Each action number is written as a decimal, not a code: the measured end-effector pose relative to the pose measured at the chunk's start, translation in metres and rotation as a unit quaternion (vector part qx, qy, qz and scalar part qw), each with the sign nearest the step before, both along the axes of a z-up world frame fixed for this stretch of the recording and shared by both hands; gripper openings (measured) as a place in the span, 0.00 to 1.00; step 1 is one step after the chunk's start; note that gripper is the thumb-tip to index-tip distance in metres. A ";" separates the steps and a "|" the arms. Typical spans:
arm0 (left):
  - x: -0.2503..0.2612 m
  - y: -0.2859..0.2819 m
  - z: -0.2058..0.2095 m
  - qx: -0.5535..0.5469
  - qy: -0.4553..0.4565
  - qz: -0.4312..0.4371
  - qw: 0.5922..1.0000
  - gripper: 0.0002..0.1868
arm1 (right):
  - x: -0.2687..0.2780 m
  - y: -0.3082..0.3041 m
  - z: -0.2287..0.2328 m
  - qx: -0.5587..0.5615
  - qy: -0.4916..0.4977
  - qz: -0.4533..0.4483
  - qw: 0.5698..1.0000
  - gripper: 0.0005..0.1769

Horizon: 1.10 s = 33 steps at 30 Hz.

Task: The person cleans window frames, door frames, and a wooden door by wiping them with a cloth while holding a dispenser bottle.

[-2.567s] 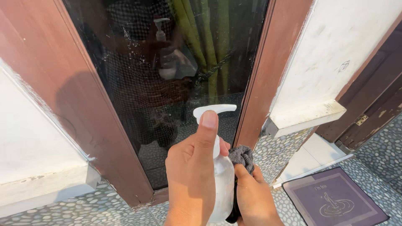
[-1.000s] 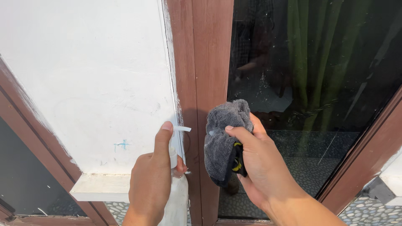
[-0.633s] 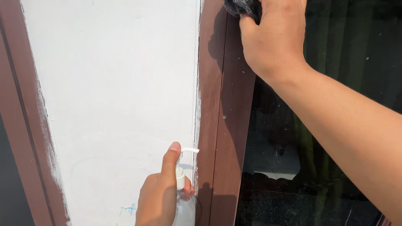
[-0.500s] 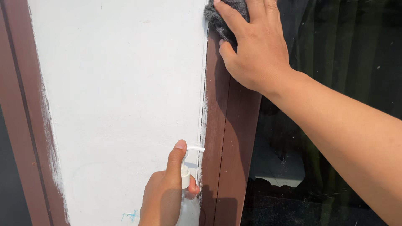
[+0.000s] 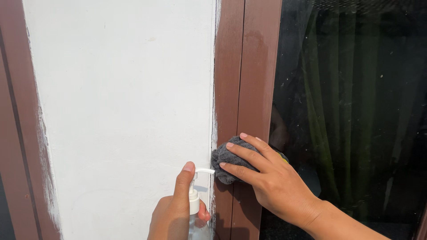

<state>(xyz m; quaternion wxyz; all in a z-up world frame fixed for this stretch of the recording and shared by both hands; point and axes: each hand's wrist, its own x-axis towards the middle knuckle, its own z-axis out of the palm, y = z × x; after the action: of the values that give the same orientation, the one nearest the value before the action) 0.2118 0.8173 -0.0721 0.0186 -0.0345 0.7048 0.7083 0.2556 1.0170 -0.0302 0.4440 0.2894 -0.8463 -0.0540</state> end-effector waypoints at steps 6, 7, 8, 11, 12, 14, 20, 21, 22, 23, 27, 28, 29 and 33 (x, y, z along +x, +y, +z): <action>0.001 0.009 0.011 0.021 -0.027 -0.006 0.999 0.49 | -0.015 0.017 0.137 -0.075 0.257 -0.006 0.963 0.32; 0.003 0.010 0.011 0.014 -0.010 -0.016 1.000 0.50 | -0.018 0.015 0.149 -0.076 0.265 -0.012 0.961 0.32; 0.004 0.012 0.012 0.008 0.010 -0.024 1.000 0.50 | -0.022 0.011 0.149 -0.073 0.264 -0.009 0.962 0.32; 0.005 0.017 0.018 -0.012 -0.018 -0.028 0.999 0.48 | -0.029 -0.001 0.129 -0.041 0.286 -0.059 0.956 0.36; 0.005 0.018 0.018 -0.014 -0.018 -0.028 0.999 0.48 | -0.029 -0.005 0.110 -0.060 0.267 -0.077 0.959 0.36; 0.004 0.021 0.017 -0.008 -0.006 -0.029 1.000 0.49 | -0.025 -0.009 0.071 -0.094 0.215 -0.099 0.967 0.37; 0.004 0.019 0.016 0.025 -0.016 -0.033 0.999 0.49 | -0.015 0.033 -0.066 -0.064 -0.016 -0.157 0.985 0.43; 0.004 0.018 0.016 0.023 -0.014 -0.034 0.999 0.49 | -0.020 0.046 -0.089 -0.054 -0.046 -0.146 0.987 0.41; 0.005 0.018 0.015 0.019 -0.016 -0.035 0.999 0.50 | -0.023 0.059 -0.111 -0.057 -0.047 -0.149 0.986 0.41; 0.005 0.018 0.013 0.014 -0.017 -0.035 0.999 0.51 | -0.024 0.070 -0.128 -0.013 -0.019 -0.086 0.996 0.34; 0.008 0.023 0.006 0.010 -0.033 -0.048 0.998 0.51 | 0.000 0.066 -0.119 -0.067 -0.160 -0.091 0.981 0.32; 0.009 0.027 0.006 0.025 -0.029 -0.048 0.998 0.49 | 0.011 0.056 -0.097 -0.099 -0.133 -0.085 0.983 0.36; 0.011 0.029 0.007 0.040 -0.025 -0.047 0.998 0.48 | 0.019 0.046 -0.069 -0.130 -0.106 -0.078 0.983 0.40; 0.022 0.033 0.014 0.026 -0.010 -0.077 0.997 0.50 | 0.024 0.012 0.050 -0.150 0.161 -0.021 0.975 0.31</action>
<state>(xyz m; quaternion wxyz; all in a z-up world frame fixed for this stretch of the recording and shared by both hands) 0.2339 0.8501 -0.0582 0.0812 0.0128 0.6863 0.7226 0.2800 1.0292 0.0198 0.6112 0.1887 -0.7684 0.0185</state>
